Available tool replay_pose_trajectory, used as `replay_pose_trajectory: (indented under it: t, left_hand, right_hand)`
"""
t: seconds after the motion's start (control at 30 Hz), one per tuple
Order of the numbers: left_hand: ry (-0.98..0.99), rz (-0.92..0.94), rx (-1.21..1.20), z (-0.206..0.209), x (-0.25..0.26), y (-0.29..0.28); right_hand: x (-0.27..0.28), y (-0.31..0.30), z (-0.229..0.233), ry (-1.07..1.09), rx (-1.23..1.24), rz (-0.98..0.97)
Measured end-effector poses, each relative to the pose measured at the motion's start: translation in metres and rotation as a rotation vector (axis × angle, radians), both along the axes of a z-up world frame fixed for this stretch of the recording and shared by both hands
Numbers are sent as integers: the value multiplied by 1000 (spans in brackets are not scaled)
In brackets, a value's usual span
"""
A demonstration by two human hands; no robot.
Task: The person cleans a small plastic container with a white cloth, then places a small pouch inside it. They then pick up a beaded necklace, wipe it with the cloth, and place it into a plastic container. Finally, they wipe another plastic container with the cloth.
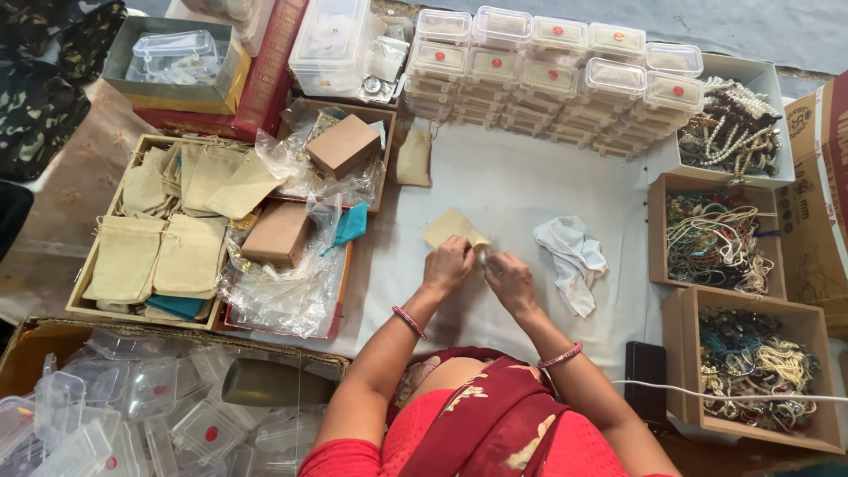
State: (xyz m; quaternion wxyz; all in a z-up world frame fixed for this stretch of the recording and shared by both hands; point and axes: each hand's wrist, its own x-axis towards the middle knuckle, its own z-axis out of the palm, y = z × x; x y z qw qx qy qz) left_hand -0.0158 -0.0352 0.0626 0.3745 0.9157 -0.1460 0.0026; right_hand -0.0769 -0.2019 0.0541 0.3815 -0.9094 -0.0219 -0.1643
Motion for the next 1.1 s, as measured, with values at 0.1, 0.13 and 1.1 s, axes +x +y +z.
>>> replay_pose_trajectory:
  t: [0.1,0.13,1.1]
  left_hand:
    - [-199,-60,44,8,-7,-2]
    - [-202,-58,45,11,-9,-1]
    - [-120,-34,-292,84,-27,-15]
  right_hand:
    - [2,4,-1,41,27,-25]
    - [4,4,-2,38,28,-22]
    - [34,-5,43,132,558,-233]
